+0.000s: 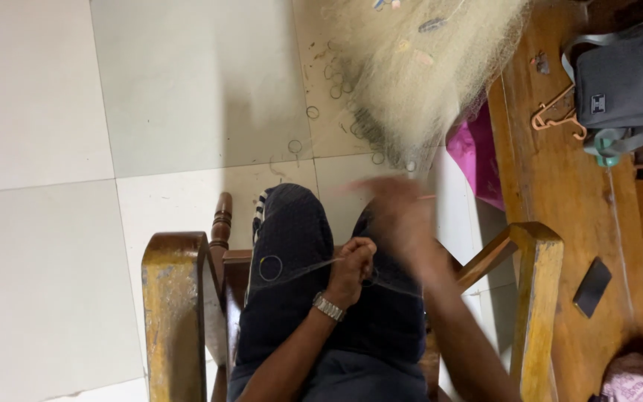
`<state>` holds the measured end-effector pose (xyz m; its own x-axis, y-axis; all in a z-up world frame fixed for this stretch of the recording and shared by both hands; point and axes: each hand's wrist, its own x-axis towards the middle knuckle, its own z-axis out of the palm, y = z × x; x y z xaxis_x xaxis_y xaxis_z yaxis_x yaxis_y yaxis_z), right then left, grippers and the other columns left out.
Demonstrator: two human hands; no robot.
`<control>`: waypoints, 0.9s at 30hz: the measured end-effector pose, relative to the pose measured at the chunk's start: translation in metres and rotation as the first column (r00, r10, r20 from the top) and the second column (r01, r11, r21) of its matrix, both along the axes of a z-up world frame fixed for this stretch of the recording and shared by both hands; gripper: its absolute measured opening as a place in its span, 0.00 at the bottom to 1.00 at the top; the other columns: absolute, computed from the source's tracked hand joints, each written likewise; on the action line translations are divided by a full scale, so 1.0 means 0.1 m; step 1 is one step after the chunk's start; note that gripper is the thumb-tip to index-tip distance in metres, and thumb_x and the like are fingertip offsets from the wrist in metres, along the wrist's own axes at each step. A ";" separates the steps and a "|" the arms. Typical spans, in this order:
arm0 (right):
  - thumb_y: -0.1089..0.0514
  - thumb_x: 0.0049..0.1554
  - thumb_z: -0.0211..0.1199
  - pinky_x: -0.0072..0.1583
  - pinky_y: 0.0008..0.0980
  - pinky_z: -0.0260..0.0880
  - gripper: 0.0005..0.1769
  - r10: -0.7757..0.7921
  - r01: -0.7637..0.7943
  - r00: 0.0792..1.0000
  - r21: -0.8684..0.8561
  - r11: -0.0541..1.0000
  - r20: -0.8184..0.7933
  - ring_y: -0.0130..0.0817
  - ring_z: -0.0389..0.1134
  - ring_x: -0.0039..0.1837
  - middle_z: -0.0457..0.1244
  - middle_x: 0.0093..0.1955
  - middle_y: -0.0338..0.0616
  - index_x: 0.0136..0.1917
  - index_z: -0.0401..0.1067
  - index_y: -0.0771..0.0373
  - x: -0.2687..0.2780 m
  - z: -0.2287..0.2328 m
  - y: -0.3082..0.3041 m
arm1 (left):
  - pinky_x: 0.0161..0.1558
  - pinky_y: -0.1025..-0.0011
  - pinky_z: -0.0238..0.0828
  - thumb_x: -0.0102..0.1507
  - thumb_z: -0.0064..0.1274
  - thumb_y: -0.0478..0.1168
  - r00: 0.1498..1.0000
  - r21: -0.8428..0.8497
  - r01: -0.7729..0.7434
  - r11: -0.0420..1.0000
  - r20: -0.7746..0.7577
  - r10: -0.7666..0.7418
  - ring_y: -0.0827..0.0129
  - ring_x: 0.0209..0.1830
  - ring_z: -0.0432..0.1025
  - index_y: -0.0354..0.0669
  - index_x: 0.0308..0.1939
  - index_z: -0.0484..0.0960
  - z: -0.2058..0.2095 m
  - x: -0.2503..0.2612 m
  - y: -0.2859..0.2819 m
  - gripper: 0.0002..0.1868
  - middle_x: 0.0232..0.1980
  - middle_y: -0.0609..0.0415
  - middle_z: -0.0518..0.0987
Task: Repairing a fishing net using a netting needle and scissors while sitting in a chair
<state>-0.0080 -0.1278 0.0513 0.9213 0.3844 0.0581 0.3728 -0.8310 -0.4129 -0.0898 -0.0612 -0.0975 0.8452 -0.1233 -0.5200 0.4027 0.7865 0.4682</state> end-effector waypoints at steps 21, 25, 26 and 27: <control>0.61 0.53 0.58 0.39 0.30 0.60 0.12 -0.474 0.473 0.881 0.078 0.878 -0.007 0.32 0.60 0.38 0.56 0.40 0.39 0.52 0.73 0.52 -1.03 -0.58 -0.57 | 0.13 0.83 0.45 0.54 0.55 0.38 0.920 -0.198 0.343 0.918 -0.129 -0.371 0.80 0.11 0.55 0.47 0.29 0.74 0.32 0.17 0.11 0.05 0.16 0.63 0.64; 0.61 0.55 0.55 0.45 0.33 0.62 0.12 -0.443 0.444 0.890 0.010 0.896 0.104 0.37 0.62 0.44 0.60 0.44 0.42 0.53 0.71 0.57 -0.87 -0.22 -0.24 | 0.13 0.85 0.47 0.56 0.54 0.36 0.941 -0.190 0.302 0.934 -0.098 -0.324 0.82 0.11 0.55 0.48 0.27 0.74 0.32 0.15 0.07 0.04 0.16 0.65 0.64; 0.59 0.56 0.53 0.48 0.36 0.63 0.13 -0.457 0.470 0.879 -0.083 0.879 0.139 0.41 0.63 0.47 0.63 0.48 0.42 0.55 0.69 0.55 -0.81 -0.09 -0.12 | 0.14 0.85 0.49 0.55 0.54 0.34 0.950 -0.201 0.271 0.941 -0.102 -0.295 0.83 0.11 0.57 0.48 0.26 0.74 0.31 0.15 0.05 0.05 0.16 0.65 0.66; 0.59 0.56 0.53 0.48 0.36 0.63 0.13 -0.457 0.471 0.878 -0.082 0.878 0.140 0.41 0.63 0.47 0.63 0.48 0.42 0.55 0.69 0.55 -0.81 -0.24 -0.11 | 0.14 0.85 0.49 0.55 0.54 0.34 0.950 -0.200 0.272 0.941 -0.100 -0.296 0.83 0.11 0.57 0.48 0.26 0.74 0.24 0.12 0.01 0.05 0.16 0.65 0.66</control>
<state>-0.0886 -0.1385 0.0276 0.9850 -0.0758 0.1554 -0.0283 -0.9574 -0.2872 -0.0775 -0.0598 -0.0734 0.6896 -0.4508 -0.5668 0.6685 0.6973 0.2587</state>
